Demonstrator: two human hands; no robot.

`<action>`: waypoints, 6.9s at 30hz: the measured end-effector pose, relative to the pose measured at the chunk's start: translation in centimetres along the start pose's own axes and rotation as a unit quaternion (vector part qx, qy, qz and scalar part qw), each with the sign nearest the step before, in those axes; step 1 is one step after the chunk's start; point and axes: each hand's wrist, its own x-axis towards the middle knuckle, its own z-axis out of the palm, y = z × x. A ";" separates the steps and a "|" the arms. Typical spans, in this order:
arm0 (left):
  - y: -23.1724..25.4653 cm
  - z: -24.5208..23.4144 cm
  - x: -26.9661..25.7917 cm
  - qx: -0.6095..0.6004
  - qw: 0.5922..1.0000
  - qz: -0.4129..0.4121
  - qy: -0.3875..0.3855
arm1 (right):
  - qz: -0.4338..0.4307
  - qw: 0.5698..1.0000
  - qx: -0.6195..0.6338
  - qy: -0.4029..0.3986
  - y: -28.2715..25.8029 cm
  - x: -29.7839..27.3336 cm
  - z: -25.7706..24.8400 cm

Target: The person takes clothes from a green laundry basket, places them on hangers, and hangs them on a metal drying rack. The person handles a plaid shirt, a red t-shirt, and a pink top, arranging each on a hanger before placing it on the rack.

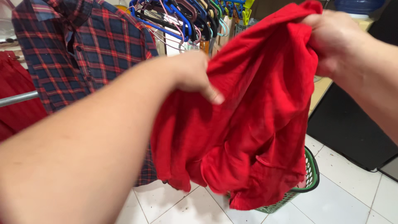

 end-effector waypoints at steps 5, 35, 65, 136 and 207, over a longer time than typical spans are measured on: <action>0.7 1.0 1.1 -0.120 0.989 -0.090 -0.006 | -0.072 0.996 -0.035 0.036 2.5 1.6 -0.9; -7.8 -1.2 4.4 -0.836 0.544 -0.047 -0.047 | -0.162 0.909 -0.382 -0.031 7.6 -3.0 1.2; -5.8 1.6 -5.1 -0.649 0.735 -0.090 -0.176 | -0.050 0.983 -0.158 0.081 8.2 1.0 7.4; -9.0 2.9 -1.2 -0.803 0.588 -0.094 -0.029 | 0.091 0.968 -0.089 0.215 8.0 -2.8 3.8; 2.7 5.7 -3.0 -0.273 0.924 -0.217 -0.159 | 0.211 0.969 0.104 -0.082 4.2 -0.6 4.2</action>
